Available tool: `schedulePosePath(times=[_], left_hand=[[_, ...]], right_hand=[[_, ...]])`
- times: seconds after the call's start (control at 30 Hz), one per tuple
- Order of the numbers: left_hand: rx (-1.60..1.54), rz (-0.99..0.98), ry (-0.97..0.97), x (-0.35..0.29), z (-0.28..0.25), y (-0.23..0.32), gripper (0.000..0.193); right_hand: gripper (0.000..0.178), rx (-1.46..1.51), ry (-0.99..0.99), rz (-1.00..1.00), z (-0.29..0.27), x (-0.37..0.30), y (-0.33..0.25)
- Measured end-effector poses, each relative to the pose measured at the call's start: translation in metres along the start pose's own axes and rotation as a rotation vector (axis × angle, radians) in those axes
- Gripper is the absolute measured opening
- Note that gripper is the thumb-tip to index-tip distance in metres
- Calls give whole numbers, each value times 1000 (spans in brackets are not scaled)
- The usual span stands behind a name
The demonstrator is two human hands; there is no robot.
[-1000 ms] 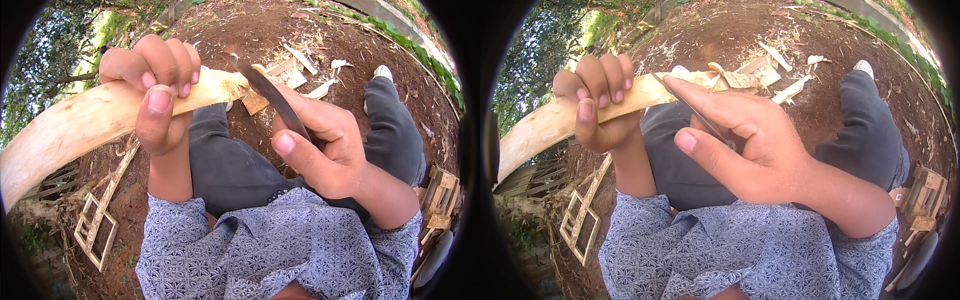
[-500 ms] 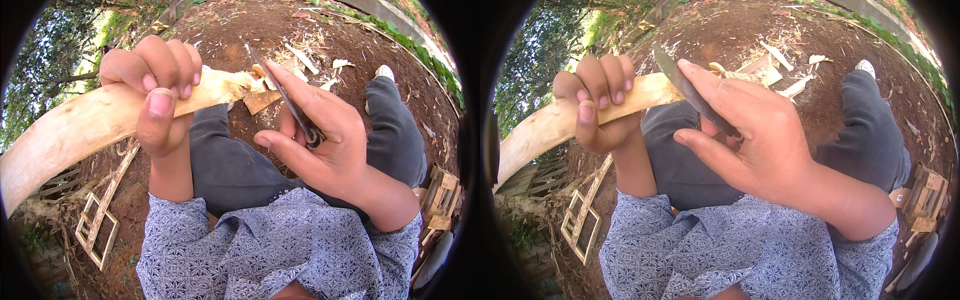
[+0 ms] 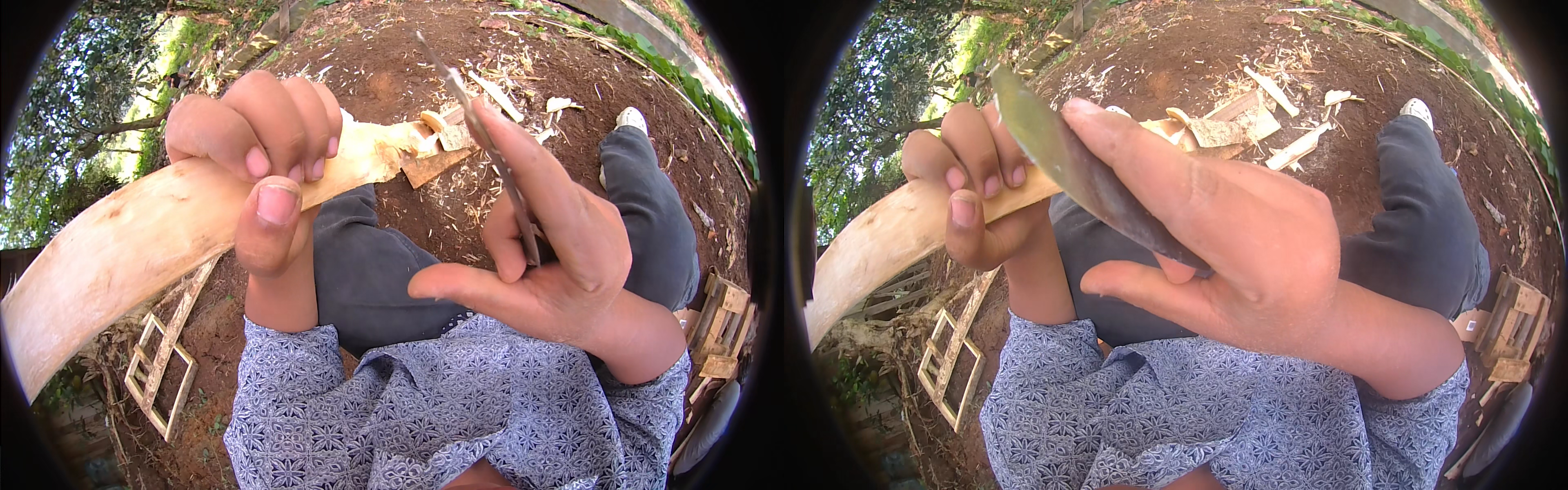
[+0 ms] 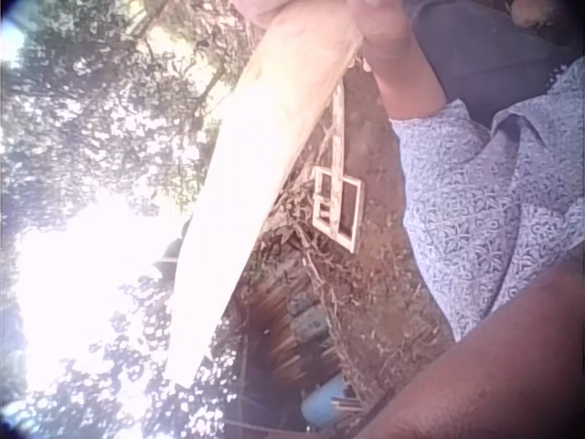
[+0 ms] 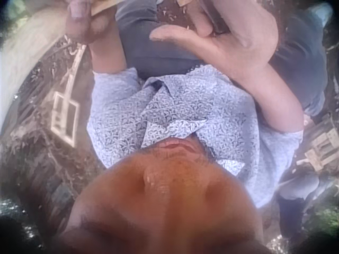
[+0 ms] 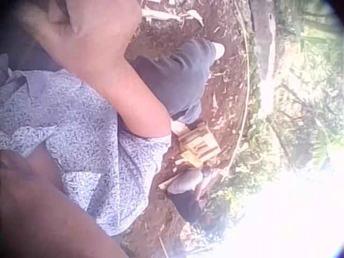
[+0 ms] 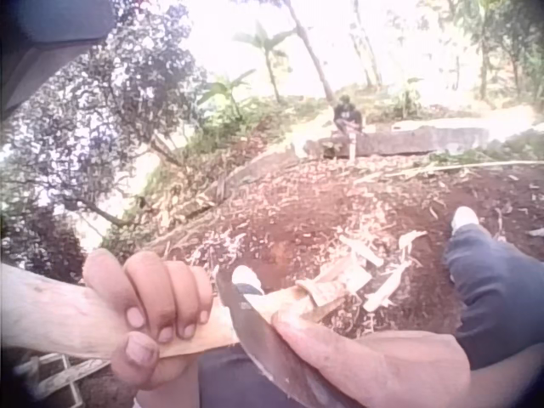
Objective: The person sits on the ground and uses a knife to shave thin strips from a long piece of wood held in the left hand. The person repeatedly pulls the blade along the wood's surface to remove bark and shape the piece.
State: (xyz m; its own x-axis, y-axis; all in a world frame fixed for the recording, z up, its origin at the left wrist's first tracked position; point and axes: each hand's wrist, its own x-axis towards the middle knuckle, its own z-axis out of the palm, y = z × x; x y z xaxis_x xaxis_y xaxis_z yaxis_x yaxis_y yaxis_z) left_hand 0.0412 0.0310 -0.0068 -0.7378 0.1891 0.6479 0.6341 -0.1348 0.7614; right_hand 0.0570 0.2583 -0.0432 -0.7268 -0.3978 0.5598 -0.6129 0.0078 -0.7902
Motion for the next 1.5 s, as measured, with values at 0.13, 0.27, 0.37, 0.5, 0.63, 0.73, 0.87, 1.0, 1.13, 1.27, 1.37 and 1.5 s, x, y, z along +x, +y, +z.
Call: schedulePosePath(times=[0.13, 0.27, 0.37, 0.5, 0.63, 0.73, 0.87, 1.0, 1.13, 1.27, 1.37, 1.5], left_hand=[[-8, -2, -8, 1, 1, -1, 27], [-12, 0, -22, 1, 1, 0, 25], [-25, -7, -27, 1, -1, -3, 23], [0, -19, -26, 1, -3, -1, 22], [11, -15, -13, 1, 0, -1, 20], [11, -3, -4, 0, -1, -1, 20], [1, 26, 7, -1, -9, -2, 18], [30, 61, 30, 3, -28, -8, 11], [53, 70, 58, 2, -47, -11, 10], [58, 38, 53, 2, -43, -13, 10], [28, 30, 92, 2, -37, -12, 11], [56, 30, 93, 3, -35, -13, 14]], right_hand=[[140, 178, -97, -11, -6, 2, 11], [160, 547, -139, 29, 4, -4, 30], [167, 680, -157, 36, 4, -3, 27], [169, 750, -143, -22, 2, -1, 22], [168, 746, -160, 3, -6, 1, 19], [168, 680, -156, 34, -2, -2, 24], [106, 506, -215, 308, -5, -3, 11], [48, 141, -260, 406, 18, -12, 31], [47, 130, -303, 445, 36, -29, 39], [47, 89, -261, 397, 48, -37, 45], [45, 131, -232, 392, 56, -35, 49], [45, 114, -262, 388, 64, -34, 49]])
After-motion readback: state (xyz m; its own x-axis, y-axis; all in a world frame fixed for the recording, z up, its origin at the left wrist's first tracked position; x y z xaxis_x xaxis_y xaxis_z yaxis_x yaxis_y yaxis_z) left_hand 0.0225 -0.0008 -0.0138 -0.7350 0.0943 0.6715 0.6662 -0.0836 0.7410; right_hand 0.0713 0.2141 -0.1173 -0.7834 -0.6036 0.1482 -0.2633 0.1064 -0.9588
